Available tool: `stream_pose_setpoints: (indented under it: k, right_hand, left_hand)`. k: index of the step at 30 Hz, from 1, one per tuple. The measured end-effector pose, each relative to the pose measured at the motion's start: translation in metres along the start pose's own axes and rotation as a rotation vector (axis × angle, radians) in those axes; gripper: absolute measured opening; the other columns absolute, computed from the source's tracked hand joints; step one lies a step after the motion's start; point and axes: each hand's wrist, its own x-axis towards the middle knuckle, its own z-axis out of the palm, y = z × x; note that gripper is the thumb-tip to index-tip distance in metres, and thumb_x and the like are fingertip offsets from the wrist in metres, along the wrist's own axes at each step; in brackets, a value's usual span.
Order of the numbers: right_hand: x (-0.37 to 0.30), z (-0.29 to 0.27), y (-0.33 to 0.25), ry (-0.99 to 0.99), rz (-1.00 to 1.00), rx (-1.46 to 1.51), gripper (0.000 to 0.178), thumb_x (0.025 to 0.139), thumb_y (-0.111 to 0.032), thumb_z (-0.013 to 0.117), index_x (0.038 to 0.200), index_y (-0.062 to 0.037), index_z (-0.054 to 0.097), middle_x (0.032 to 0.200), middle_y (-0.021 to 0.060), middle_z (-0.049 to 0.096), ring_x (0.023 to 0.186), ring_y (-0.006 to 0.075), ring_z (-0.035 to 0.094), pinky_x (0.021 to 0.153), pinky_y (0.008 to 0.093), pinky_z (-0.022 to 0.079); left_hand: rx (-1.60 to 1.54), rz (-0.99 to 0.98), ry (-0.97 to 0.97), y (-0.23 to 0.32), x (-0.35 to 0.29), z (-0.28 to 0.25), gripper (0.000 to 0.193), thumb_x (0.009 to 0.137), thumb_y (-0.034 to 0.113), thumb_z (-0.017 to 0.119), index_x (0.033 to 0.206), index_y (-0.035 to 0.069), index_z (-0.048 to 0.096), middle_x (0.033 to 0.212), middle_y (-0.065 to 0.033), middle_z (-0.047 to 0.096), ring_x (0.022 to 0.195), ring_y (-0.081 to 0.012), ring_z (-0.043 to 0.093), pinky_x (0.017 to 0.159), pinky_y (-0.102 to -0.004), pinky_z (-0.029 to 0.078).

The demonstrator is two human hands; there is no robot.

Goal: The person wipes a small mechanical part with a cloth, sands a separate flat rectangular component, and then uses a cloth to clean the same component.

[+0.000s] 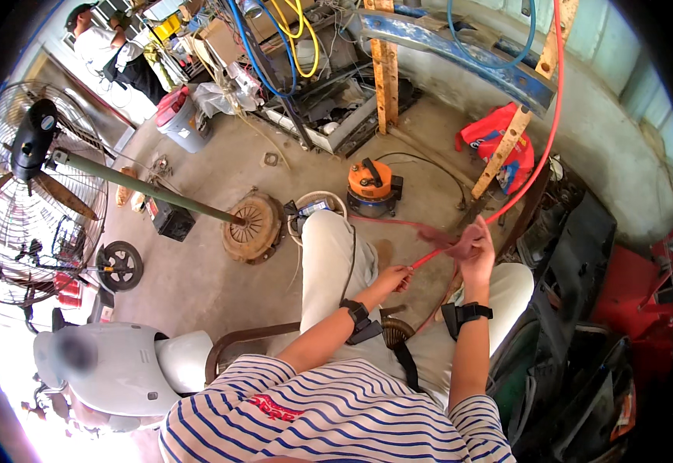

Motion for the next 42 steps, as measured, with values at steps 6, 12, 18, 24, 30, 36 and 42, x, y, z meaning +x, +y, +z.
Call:
stream_pose_setpoints:
  k: [6, 12, 18, 24, 30, 36, 42]
  right_hand:
    - [0.018, -0.038, -0.011, 0.307, 0.032, 0.021, 0.028, 0.067, -0.004, 0.042, 0.092, -0.0026, 0.056, 0.082, 0.0036, 0.052, 0.076, 0.0180, 0.051, 0.065, 0.0294, 0.044]
    - [-0.005, -0.038, 0.048, -0.009, 0.488, -0.853, 0.017, 0.069, -0.014, 0.051, 0.083, -0.0055, 0.057, 0.077, 0.0033, 0.054, 0.069, 0.0167, 0.053, 0.061, 0.0288, 0.046]
    - [-0.034, 0.019, 0.066, -0.240, 0.854, -1.023, 0.026, 0.072, -0.008, 0.050, 0.097, -0.0041, 0.050, 0.082, 0.0043, 0.054, 0.071, 0.0146, 0.055, 0.059, 0.0277, 0.048]
    - [-0.027, -0.002, 0.076, -0.170, 0.863, -0.858, 0.031, 0.074, -0.010, 0.053, 0.104, -0.0031, 0.049, 0.087, 0.0063, 0.056, 0.071, 0.0150, 0.056, 0.062, 0.0273, 0.048]
    - [-0.031, 0.005, 0.068, -0.203, 0.897, -0.861, 0.033, 0.074, -0.012, 0.057, 0.105, -0.0038, 0.050, 0.091, 0.0062, 0.057, 0.075, 0.0144, 0.056, 0.064, 0.0258, 0.047]
    - [-0.028, -0.002, 0.073, -0.205, 0.909, -0.901, 0.029, 0.075, -0.013, 0.058, 0.103, -0.0057, 0.052, 0.087, 0.0047, 0.058, 0.074, 0.0129, 0.055, 0.064, 0.0256, 0.046]
    - [-0.021, -0.014, 0.081, -0.198, 0.929, -0.824, 0.020, 0.079, -0.013, 0.055, 0.097, -0.0063, 0.054, 0.087, 0.0029, 0.058, 0.073, 0.0125, 0.057, 0.066, 0.0256, 0.047]
  left_hand:
    - [-0.155, -0.024, 0.079, 0.018, -0.004, 0.008, 0.022, 0.083, 0.028, 0.049, 0.086, 0.007, 0.054, 0.070, 0.0011, 0.050, 0.058, -0.0086, 0.051, 0.052, -0.0211, 0.040]
    - [-0.216, 0.058, 0.135, 0.017, -0.003, 0.003, 0.021, 0.082, 0.025, 0.047, 0.089, 0.006, 0.054, 0.072, 0.0004, 0.051, 0.062, -0.0084, 0.050, 0.056, -0.0210, 0.040]
    - [0.062, 0.161, 0.082, 0.016, -0.009, 0.006, 0.029, 0.083, 0.023, 0.045, 0.102, 0.004, 0.054, 0.081, -0.0007, 0.054, 0.071, -0.0085, 0.049, 0.062, -0.0217, 0.039]
    - [0.227, 0.310, 0.053, 0.009, -0.005, 0.004, 0.034, 0.084, 0.024, 0.044, 0.109, 0.002, 0.052, 0.093, -0.0071, 0.055, 0.089, -0.0163, 0.051, 0.078, -0.0250, 0.038]
    - [0.460, 0.352, 0.113, 0.014, -0.008, 0.007, 0.043, 0.084, 0.037, 0.046, 0.106, 0.001, 0.055, 0.106, -0.0165, 0.049, 0.099, -0.0270, 0.047, 0.085, -0.0301, 0.036]
    - [0.581, 0.394, 0.183, 0.005, -0.002, 0.005, 0.046, 0.085, 0.041, 0.044, 0.106, 0.002, 0.056, 0.108, -0.0165, 0.050, 0.102, -0.0267, 0.044, 0.088, -0.0298, 0.033]
    - [0.436, 0.415, 0.076, -0.002, 0.004, 0.006, 0.048, 0.087, 0.040, 0.037, 0.111, 0.001, 0.052, 0.109, -0.0179, 0.053, 0.101, -0.0282, 0.047, 0.089, -0.0307, 0.034]
